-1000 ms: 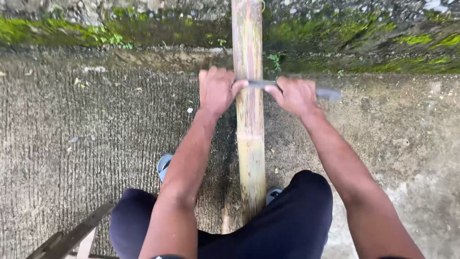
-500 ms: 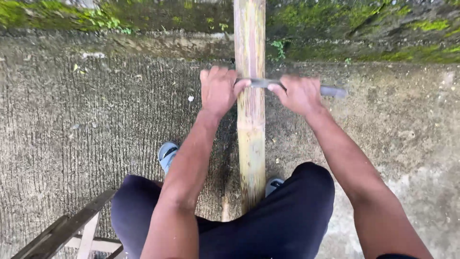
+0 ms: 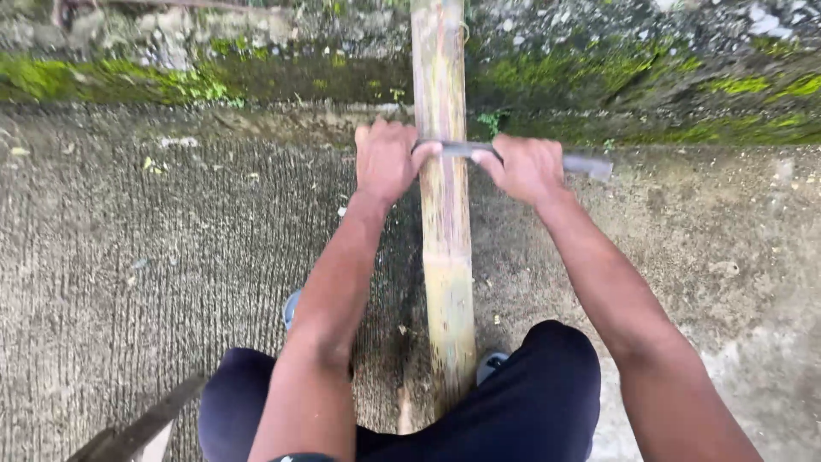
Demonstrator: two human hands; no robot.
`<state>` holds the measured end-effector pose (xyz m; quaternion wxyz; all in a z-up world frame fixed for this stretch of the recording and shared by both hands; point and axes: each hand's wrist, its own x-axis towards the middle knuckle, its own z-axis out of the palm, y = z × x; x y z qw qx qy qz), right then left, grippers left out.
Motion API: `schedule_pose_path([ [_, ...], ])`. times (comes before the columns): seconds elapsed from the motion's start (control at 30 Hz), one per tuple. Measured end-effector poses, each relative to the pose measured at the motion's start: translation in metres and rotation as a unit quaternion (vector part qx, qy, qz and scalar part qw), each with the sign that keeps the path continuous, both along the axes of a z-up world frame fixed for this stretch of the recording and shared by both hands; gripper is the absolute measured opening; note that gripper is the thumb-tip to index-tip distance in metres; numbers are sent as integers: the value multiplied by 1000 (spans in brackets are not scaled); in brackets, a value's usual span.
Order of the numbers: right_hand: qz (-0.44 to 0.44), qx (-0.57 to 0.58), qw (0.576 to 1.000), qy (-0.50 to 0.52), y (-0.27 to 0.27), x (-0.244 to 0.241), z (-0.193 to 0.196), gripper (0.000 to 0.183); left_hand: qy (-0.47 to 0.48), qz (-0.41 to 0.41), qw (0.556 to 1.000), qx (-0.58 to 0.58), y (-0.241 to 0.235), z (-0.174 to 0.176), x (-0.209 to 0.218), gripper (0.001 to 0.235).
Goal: The recorder uses a knife to scrape the outer layer off a bamboo pole.
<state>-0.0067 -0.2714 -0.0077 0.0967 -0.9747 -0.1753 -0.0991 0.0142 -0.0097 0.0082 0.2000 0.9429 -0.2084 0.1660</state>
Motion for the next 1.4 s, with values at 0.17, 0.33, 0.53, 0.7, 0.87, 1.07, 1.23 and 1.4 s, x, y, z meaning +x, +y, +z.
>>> schedule_pose_path([
  [0.17, 48, 13, 996, 75, -1, -110, -24, 58, 56, 33, 998, -19, 3, -33, -141, 55],
  [0.33, 78, -98, 992, 16, -1, -44, -5, 60, 99, 62, 993, 23, 2, -39, -61, 67],
  [0.53, 57, 3, 991, -121, 1, 18, 2, 65, -58, -8, 996, -71, 6, -8, 13, 66],
  [0.7, 50, -5, 998, 33, -6, -109, -36, 64, 98, 12, 994, 39, 4, -15, -122, 51],
  [0.87, 35, 3, 999, 6, -16, -69, -38, 58, 110, 0, 993, 35, -8, -19, -79, 50],
  [1.07, 3, 39, 998, -39, -7, 39, -7, 58, -3, 5, 1000, -4, -5, 17, 32, 46],
  [1.23, -1, 67, 998, 20, -6, -22, -35, 54, -27, -4, 1000, 10, -4, 4, -30, 45],
  [1.4, 54, 94, 994, 33, -12, -118, -48, 61, 99, 23, 994, 43, -9, -6, -137, 43],
])
